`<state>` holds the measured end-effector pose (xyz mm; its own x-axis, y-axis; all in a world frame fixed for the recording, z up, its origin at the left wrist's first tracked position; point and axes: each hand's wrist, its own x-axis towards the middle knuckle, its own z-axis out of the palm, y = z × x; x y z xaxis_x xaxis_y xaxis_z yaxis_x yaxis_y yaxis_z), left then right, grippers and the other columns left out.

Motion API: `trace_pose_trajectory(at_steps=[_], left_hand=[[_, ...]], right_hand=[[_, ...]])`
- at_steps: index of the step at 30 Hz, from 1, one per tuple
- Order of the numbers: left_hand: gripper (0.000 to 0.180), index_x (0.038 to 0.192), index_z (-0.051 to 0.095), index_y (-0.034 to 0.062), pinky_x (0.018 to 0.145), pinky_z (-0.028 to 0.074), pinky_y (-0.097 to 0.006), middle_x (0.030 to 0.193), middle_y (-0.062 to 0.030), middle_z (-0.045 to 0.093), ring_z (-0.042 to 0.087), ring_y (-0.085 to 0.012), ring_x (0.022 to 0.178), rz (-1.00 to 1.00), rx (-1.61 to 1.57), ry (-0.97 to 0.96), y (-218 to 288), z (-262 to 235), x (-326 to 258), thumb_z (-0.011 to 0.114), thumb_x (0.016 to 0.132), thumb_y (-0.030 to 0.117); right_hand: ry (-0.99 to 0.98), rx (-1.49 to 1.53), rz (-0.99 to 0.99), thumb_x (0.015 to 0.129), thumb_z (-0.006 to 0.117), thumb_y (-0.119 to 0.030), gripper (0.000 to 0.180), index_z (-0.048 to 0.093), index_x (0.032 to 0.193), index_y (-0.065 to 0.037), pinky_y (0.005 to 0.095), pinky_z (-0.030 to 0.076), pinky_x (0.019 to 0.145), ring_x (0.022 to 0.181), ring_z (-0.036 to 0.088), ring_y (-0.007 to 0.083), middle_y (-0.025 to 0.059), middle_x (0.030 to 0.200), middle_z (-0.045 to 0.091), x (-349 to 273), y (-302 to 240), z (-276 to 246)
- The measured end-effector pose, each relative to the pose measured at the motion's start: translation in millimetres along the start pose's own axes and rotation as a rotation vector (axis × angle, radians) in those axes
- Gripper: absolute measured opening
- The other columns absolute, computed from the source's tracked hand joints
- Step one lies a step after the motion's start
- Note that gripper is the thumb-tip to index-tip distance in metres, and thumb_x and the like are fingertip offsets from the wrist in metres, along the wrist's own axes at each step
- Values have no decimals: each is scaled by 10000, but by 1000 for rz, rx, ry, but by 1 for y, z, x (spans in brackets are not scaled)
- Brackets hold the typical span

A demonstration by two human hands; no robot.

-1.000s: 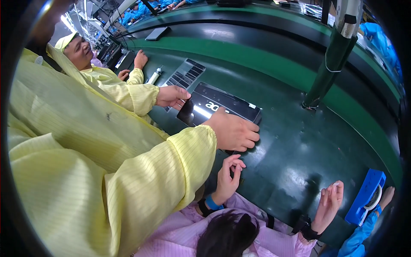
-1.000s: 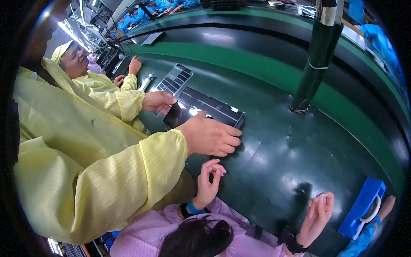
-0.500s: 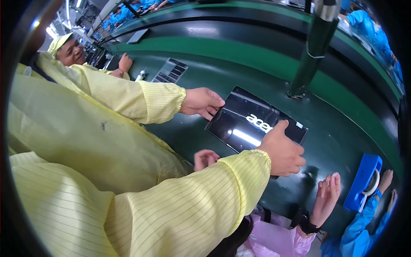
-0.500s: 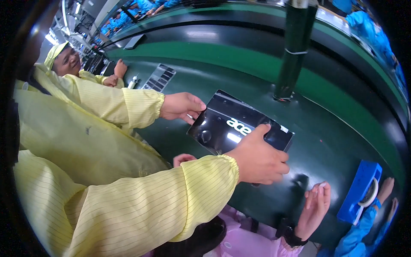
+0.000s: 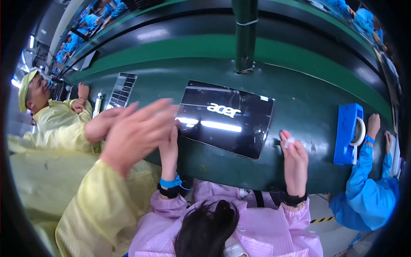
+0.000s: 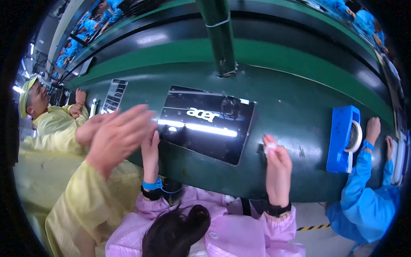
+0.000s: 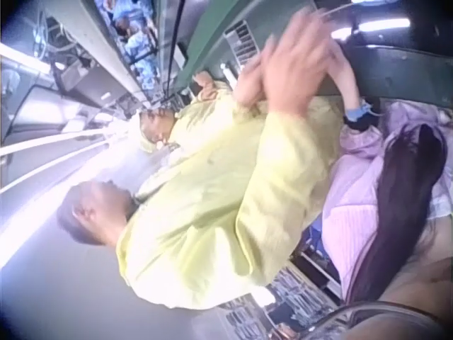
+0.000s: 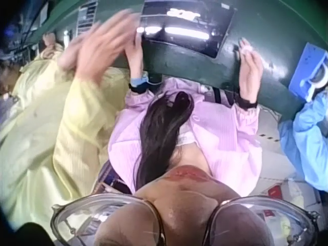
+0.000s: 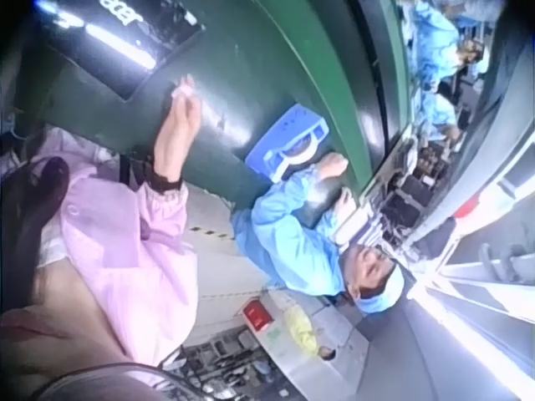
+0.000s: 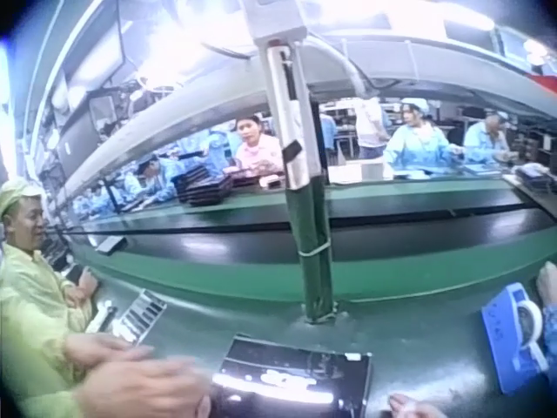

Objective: Inspecting an Acer tablet and applying adhesive tape while working on an electronics assembly line.

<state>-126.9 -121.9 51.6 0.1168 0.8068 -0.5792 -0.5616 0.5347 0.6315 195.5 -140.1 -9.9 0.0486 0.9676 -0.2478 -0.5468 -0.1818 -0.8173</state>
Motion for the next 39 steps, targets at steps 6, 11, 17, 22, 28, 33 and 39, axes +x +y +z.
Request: trace_pose_trajectory(at_steps=[6, 11, 17, 22, 28, 33, 39], left_hand=[[291, 1164, 517, -24, 852, 405, -225, 1035, -55, 589, 536, -106, 954, 658, 647, 458, -62, -49, 32, 526, 900, 96], [271, 1099, 536, -19, 765, 424, -199, 913, -14, 573, 534, -69, 836, 538, 598, 345, -88, -11, 14, 598, 840, 34], [370, 1150, 421, -16, 675, 472, -205, 877, -50, 534, 544, -90, 781, 480, 676, 191, -113, 0, 10, 607, 833, 32], [450, 1228, 307, -41, 486, 482, -236, 712, -42, 506, 533, -98, 558, 320, 640, 56, -106, 2, 10, 560, 869, 57], [510, 1302, 288, 109, 445, 413, -203, 690, -32, 518, 510, -87, 516, 432, 546, 13, -95, 18, -4, 545, 867, 35], [257, 1125, 487, 34, 441, 403, -202, 681, -22, 541, 514, -81, 502, 328, 454, -100, -76, 30, -14, 538, 876, 67], [173, 1044, 543, 17, 487, 437, -222, 839, -64, 568, 547, -120, 593, 250, 353, -224, -60, 38, -11, 488, 911, 114]], right_hand=[[-117, 18, 81, 882, 483, -10, 78, 480, 865, -86, 356, 195, 1070, 1319, 289, 279, 200, 1396, 336, -4, 15, 11], [39, -269, -140, 877, 521, -71, 65, 475, 847, -107, 313, 261, 1018, 1206, 417, 195, 171, 1356, 413, -12, -7, -2], [109, -390, -212, 884, 528, -93, 53, 488, 850, -93, 296, 307, 982, 1134, 472, 189, 165, 1305, 469, -6, -33, -18], [127, -552, -224, 893, 524, -110, 58, 485, 858, -85, 313, 307, 988, 1156, 464, 219, 152, 1288, 474, -2, -26, -25], [3, -859, -606, 835, 574, -55, 170, 495, 984, -40, 331, 361, 954, 1135, 487, 248, 148, 1240, 504, -18, -20, 12], [-535, -1382, -933, 733, 626, -88, 427, 488, 1136, -66, 458, 347, 970, 1110, 518, 247, 129, 1195, 522, -28, -2, 62], [-516, -1411, -1324, 726, 560, -93, 346, 514, 1062, -28, 397, 471, 818, 946, 604, 279, 144, 985, 621, -5, 6, 69]])
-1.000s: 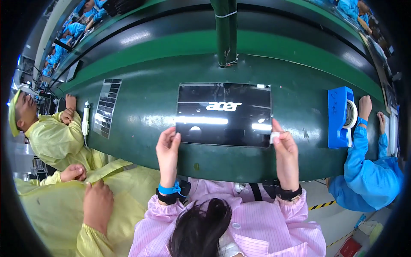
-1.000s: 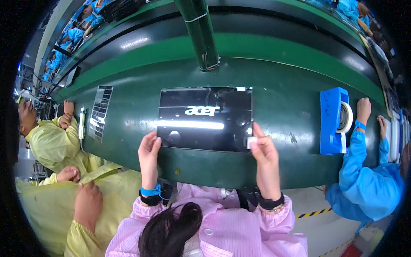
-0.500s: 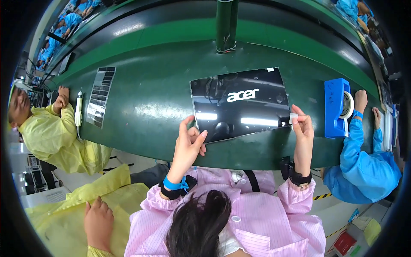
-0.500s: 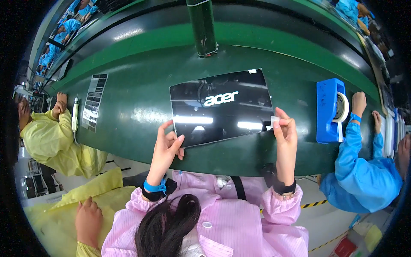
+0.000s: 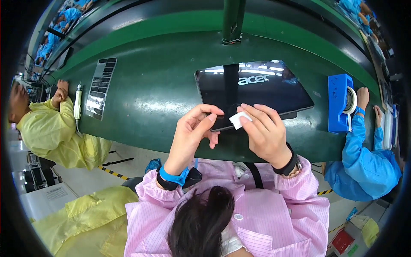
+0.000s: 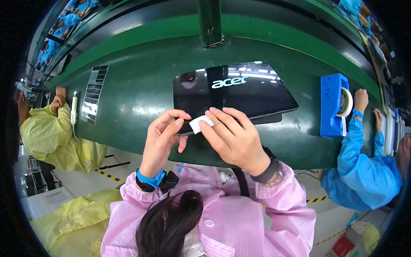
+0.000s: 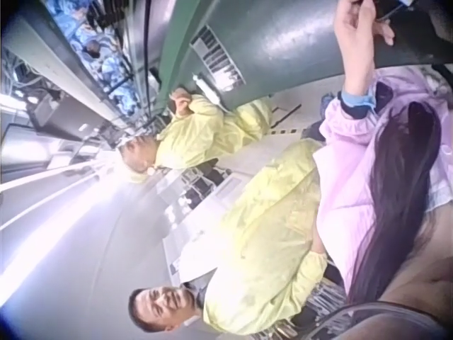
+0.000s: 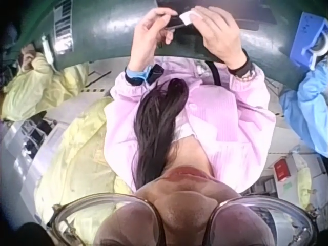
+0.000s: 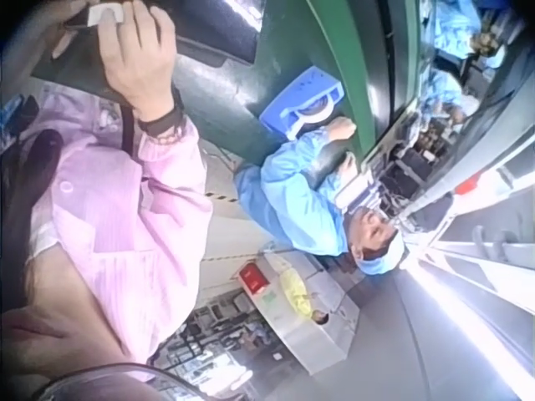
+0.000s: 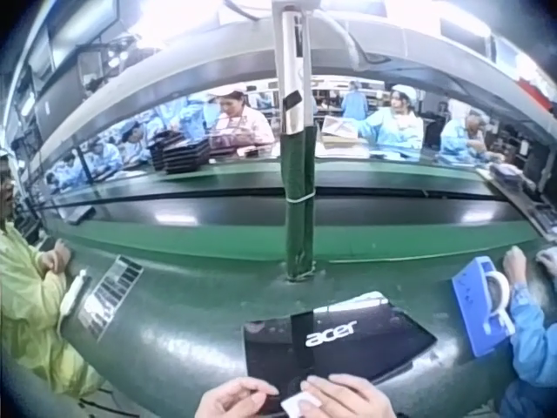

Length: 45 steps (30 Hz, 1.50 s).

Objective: Inspecting an Acer tablet and applying adhesive tape while working on an electronics assembly line.

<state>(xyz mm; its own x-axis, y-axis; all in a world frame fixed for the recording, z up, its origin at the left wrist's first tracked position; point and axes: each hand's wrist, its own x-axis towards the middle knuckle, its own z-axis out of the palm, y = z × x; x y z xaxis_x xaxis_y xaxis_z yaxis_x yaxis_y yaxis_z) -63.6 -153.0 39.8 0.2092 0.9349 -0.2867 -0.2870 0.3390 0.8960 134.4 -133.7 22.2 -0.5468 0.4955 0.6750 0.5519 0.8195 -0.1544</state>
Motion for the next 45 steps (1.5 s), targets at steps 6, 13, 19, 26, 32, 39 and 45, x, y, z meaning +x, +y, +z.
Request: trace_pose_trajectory(at_steps=[6, 13, 19, 26, 32, 39, 45], left_hand=[[521, 1164, 548, 51, 605, 468, -282, 811, -60, 491, 540, -166, 671, 632, 815, -95, 2, -10, 1, 707, 671, -7], [505, 868, 696, 38, 487, 400, -302, 656, -27, 426, 498, -178, 587, 1396, 1198, 159, 22, 4, 29, 603, 381, -58], [523, 862, 704, 43, 510, 434, -296, 689, -24, 430, 495, -185, 591, 1448, 1279, 124, 47, 19, 9, 561, 359, 63], [434, 831, 703, 31, 474, 383, -279, 663, -19, 417, 474, -163, 567, 1330, 992, 135, 39, 19, -4, 642, 402, 20], [348, 825, 693, 32, 483, 375, -274, 634, -23, 456, 475, -156, 542, 1143, 796, 162, 19, 11, 3, 720, 481, -14], [290, 834, 694, 39, 485, 371, -269, 638, -22, 479, 477, -148, 541, 1037, 704, 198, 12, -3, 9, 761, 552, 27], [226, 824, 693, 38, 536, 361, -256, 688, -13, 490, 482, -132, 591, 1012, 707, 194, 12, -4, 10, 755, 608, 62]], right_hand=[[60, 123, -17, 697, 528, -33, 295, 502, 979, 51, 376, 499, 777, 933, 608, 309, 200, 991, 619, 11, 12, -8], [182, 104, -96, 720, 514, 82, 313, 488, 1031, 46, 364, 526, 695, 837, 630, 330, 226, 941, 624, 22, 28, -19], [209, 23, -180, 712, 555, 77, 318, 452, 1013, 63, 383, 537, 675, 804, 641, 342, 268, 924, 619, 39, 18, -55], [165, 113, -79, 722, 625, -47, 332, 492, 1008, 57, 329, 515, 620, 725, 646, 279, 210, 848, 640, 48, -13, -73], [-42, 220, 10, 688, 605, 0, 353, 539, 1030, 51, 323, 479, 624, 711, 606, 248, 151, 836, 628, 50, -7, -70], [-143, 536, 273, 712, 639, 69, 395, 463, 1060, 4, 320, 460, 756, 882, 581, 246, 192, 986, 604, 74, -7, -71], [-181, 446, 278, 765, 569, 74, 152, 526, 894, 6, 282, 443, 676, 809, 543, 198, 140, 861, 576, 97, -5, -81]])
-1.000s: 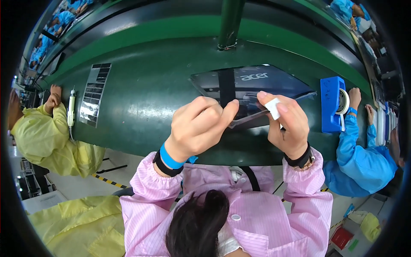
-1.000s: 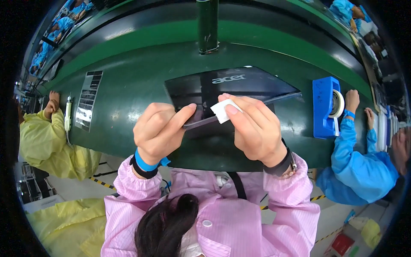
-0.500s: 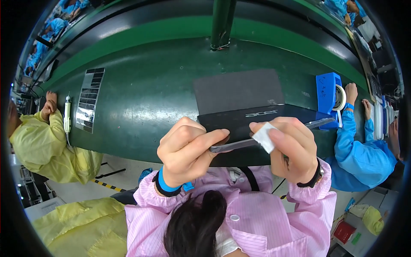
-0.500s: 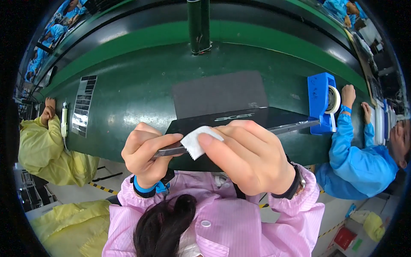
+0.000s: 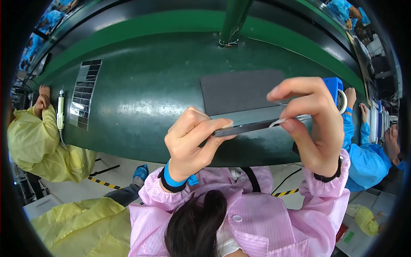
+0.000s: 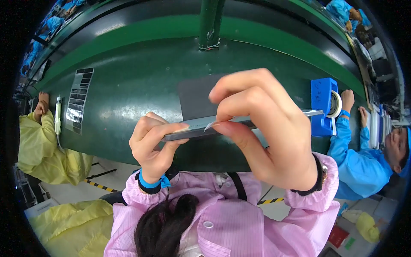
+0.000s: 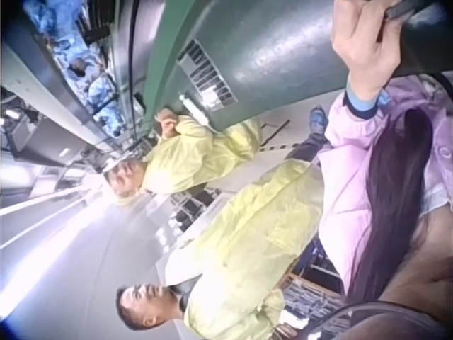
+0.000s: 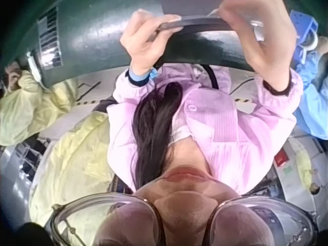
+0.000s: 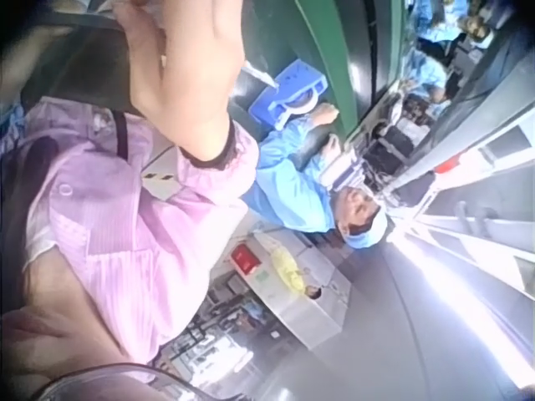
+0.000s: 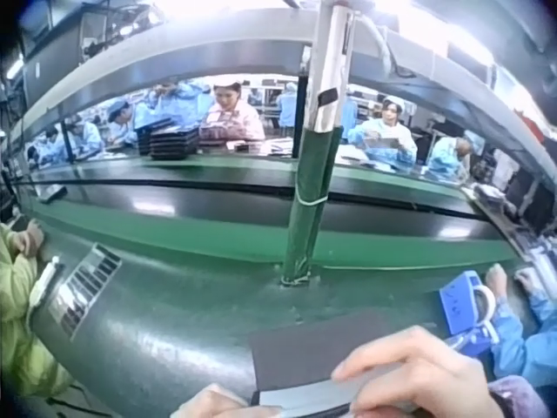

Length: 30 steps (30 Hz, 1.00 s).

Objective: Inspecting an Acer tablet and applying adhesive tape while working on an electronics assembly line.

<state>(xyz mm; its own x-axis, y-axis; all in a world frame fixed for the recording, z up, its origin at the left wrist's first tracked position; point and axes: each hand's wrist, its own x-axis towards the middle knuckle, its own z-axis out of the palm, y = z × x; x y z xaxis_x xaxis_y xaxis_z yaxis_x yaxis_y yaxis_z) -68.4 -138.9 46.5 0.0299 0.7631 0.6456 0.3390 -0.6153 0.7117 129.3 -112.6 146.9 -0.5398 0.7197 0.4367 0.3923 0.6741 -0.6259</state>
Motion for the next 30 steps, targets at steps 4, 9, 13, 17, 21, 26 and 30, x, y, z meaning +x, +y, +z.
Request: trace_pose_trajectory(at_steps=[4, 9, 13, 17, 21, 26, 30], left_hand=[[190, 801, 675, 40, 568, 394, -254, 696, -19, 491, 524, -150, 645, 32, 57, 27, -4, -1, 11, 745, 625, 52], [163, 801, 647, 12, 647, 449, -274, 779, -69, 581, 588, -198, 751, -58, -83, -4, -4, 4, 19, 707, 650, 2], [179, 813, 646, 4, 592, 449, -278, 775, -89, 615, 581, -192, 670, -101, -115, -16, -6, 2, 15, 702, 645, -21], [207, 820, 654, 13, 516, 428, -275, 706, -77, 588, 563, -184, 592, -63, -113, 12, -8, 4, 15, 722, 627, -11], [205, 818, 654, 13, 512, 428, -273, 706, -75, 586, 562, -183, 590, -39, -127, 15, -10, 5, 17, 722, 626, -11], [206, 821, 653, 17, 500, 423, -267, 705, -69, 577, 556, -174, 583, -62, -135, 22, -9, 4, 17, 718, 628, -15], [207, 818, 647, 16, 495, 421, -265, 705, -68, 573, 553, -171, 579, -32, -155, 32, -11, 6, 19, 717, 626, -15]], right_hand=[[-105, 190, 173, 748, 542, 123, 171, 540, 887, 24, 253, 437, 600, 710, 552, 188, 136, 827, 581, 7, -9, -2], [-154, -102, -64, 696, 577, 123, 167, 599, 837, 35, 251, 420, 568, 637, 537, 170, 92, 742, 591, 29, -7, -9], [-215, -105, -48, 673, 593, 114, 185, 604, 834, 24, 257, 410, 573, 628, 531, 177, 87, 750, 599, 32, -10, -5], [-238, 36, 169, 617, 619, 106, 213, 623, 802, -1, 250, 373, 564, 616, 513, 165, 66, 733, 586, 30, -6, 2], [-345, 22, 21, 595, 629, 105, 227, 620, 780, -25, 259, 353, 560, 632, 510, 157, 61, 726, 566, 37, -2, -4], [-306, -58, 42, 602, 631, 93, 205, 595, 765, -26, 277, 383, 595, 684, 524, 182, 91, 761, 586, 42, -10, 6], [-183, -144, -6, 613, 636, 77, 196, 583, 771, -28, 314, 418, 675, 694, 530, 212, 81, 756, 579, 27, -8, 16]])
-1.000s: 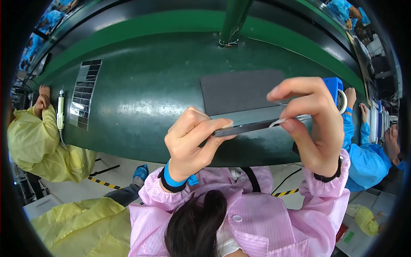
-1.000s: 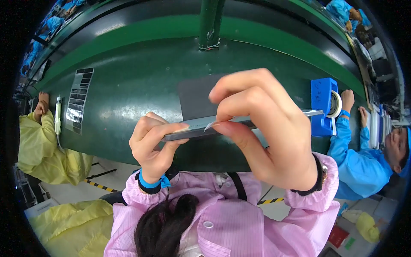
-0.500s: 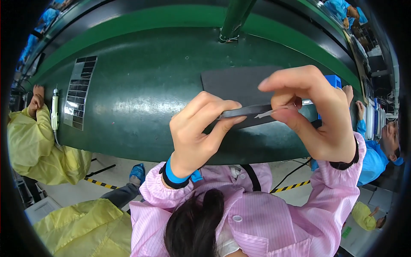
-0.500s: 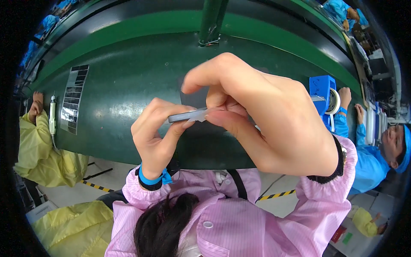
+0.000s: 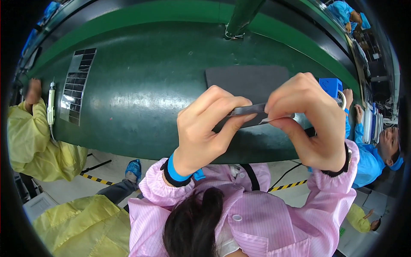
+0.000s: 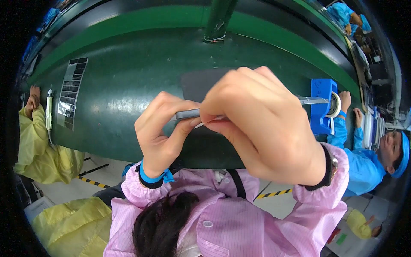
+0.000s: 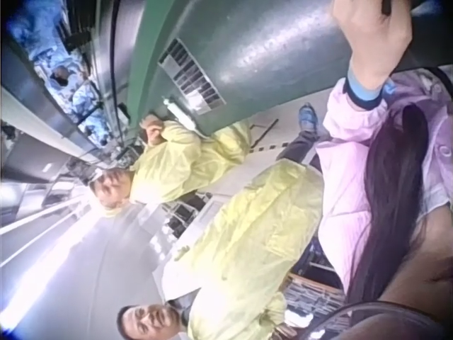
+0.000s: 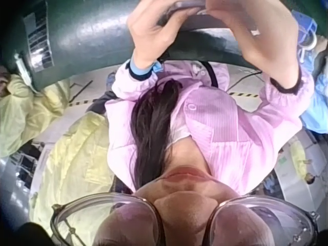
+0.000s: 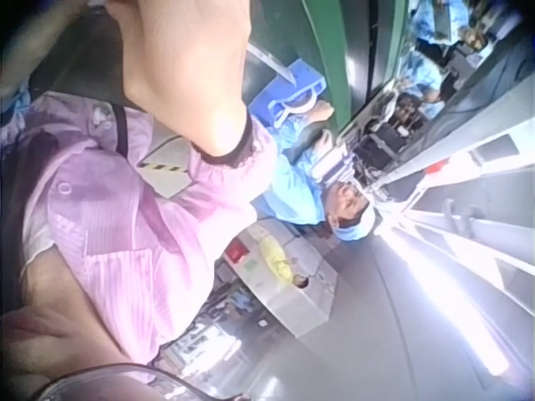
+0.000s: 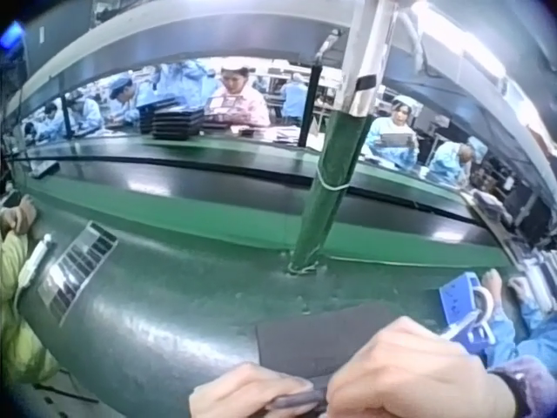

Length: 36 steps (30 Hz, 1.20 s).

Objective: Inspecting an Acer tablet and applying adhesive tape while working on an electronics assembly line.

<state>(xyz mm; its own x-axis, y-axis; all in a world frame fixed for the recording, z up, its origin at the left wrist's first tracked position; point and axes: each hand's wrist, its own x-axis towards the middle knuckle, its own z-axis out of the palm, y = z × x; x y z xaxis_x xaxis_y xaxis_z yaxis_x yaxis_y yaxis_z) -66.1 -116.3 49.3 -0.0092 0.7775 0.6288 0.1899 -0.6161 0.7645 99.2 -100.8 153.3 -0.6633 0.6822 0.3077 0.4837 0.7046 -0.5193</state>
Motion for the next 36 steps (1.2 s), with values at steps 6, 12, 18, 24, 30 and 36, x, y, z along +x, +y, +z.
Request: trace_pose_trajectory(at_steps=[6, 12, 18, 24, 30, 36], left_hand=[[217, 831, 633, 23, 488, 423, -268, 718, -68, 571, 556, -179, 580, 6, 28, -17, 1, -4, 0, 712, 633, -18], [266, 878, 642, -12, 598, 442, -271, 752, -97, 596, 568, -199, 670, -90, -7, -80, 6, -8, 2, 658, 623, -83], [244, 878, 642, -13, 604, 444, -271, 764, -99, 597, 571, -203, 676, -92, 37, -116, 3, -10, 2, 668, 641, -61], [242, 879, 638, -14, 610, 455, -270, 783, -101, 604, 579, -201, 688, -84, 11, -109, 4, -9, 1, 665, 645, -70], [252, 879, 636, -13, 610, 457, -270, 780, -102, 600, 580, -205, 693, -88, 11, -103, 3, -10, 2, 662, 636, -78], [250, 870, 631, -14, 603, 444, -274, 763, -107, 582, 571, -220, 678, -83, 17, -91, 2, -10, 2, 664, 630, -74]], right_hand=[[5, -185, -133, 588, 649, 53, 209, 582, 772, -21, 392, 434, 727, 688, 526, 232, 69, 751, 571, 0, 2, 7], [54, -307, -185, 575, 648, 44, 216, 588, 776, -8, 379, 434, 680, 692, 521, 243, 89, 758, 554, 2, -5, 11], [74, -287, -149, 559, 646, 44, 233, 596, 781, -7, 341, 406, 634, 682, 509, 235, 85, 747, 527, 1, -6, 13], [26, -329, -199, 550, 638, 50, 235, 599, 775, -5, 350, 391, 646, 635, 493, 218, 71, 713, 516, 3, -3, 12], [54, -419, -241, 553, 634, 43, 227, 598, 772, -3, 378, 405, 666, 622, 494, 216, 68, 716, 521, 6, -5, 18], [94, -526, -278, 592, 653, 17, 213, 591, 794, -11, 395, 412, 685, 621, 496, 225, 68, 724, 525, 8, -5, 25]])
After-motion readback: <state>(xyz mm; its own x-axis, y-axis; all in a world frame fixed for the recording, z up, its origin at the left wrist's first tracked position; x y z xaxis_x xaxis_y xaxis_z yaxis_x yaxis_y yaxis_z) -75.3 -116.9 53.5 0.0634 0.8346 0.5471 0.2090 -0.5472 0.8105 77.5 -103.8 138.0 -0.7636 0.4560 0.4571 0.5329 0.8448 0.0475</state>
